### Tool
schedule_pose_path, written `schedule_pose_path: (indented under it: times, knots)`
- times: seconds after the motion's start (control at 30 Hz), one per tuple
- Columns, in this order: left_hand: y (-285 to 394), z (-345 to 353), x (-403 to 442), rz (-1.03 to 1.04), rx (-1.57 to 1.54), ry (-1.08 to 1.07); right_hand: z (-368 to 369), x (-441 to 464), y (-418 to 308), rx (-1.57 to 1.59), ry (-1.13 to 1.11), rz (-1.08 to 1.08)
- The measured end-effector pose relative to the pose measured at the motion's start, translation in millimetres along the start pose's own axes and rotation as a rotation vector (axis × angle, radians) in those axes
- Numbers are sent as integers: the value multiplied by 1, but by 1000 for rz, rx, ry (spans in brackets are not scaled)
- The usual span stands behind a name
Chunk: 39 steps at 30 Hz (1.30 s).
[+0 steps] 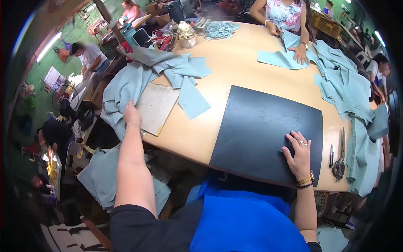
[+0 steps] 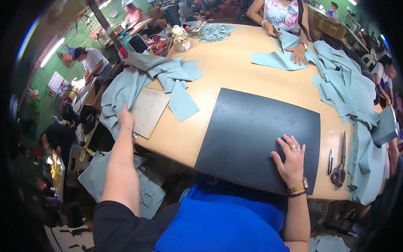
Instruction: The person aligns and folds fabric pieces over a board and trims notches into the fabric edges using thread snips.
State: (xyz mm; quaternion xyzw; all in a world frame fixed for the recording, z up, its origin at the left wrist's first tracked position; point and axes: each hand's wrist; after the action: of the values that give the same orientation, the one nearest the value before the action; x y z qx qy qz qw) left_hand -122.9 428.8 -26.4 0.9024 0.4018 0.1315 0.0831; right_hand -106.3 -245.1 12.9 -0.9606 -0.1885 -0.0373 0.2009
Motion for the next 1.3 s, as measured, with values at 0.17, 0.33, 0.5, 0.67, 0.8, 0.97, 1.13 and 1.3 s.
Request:
schedule_pose_path:
  times: [0.17,0.33,0.5,0.67,0.8,0.97,1.13,1.3]
  knots:
    - [-5,-9,7,28,-156,271,2,0,1,13,24,-12]
    - [38,2,-20,210,-355,297,1,1,-1,4,17,-1]
    - [99,23,-44,310,-444,27,0,1,-1,4,11,1]
    - [199,11,-96,270,6,144,0,1,-1,21,17,0]
    - [225,29,-77,316,175,-15,-1,3,0,27,41,-21]
    - [254,14,-68,241,-159,-67,-1,3,0,47,45,-13]
    - [299,-4,-133,363,-1107,-311,0,2,3,48,40,-7]
    - [289,-3,-271,981,-648,-483,3,0,6,71,52,2]
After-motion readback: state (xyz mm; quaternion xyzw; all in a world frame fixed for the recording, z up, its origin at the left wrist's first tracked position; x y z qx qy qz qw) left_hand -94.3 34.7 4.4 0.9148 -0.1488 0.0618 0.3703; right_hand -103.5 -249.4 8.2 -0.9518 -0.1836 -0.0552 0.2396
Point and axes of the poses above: each hand's wrist, its own x-axis towards the middle knuckle, its own z-axis out of the palm, y = z × x, and after that the axes turned 4 degrees about -y, right-handed
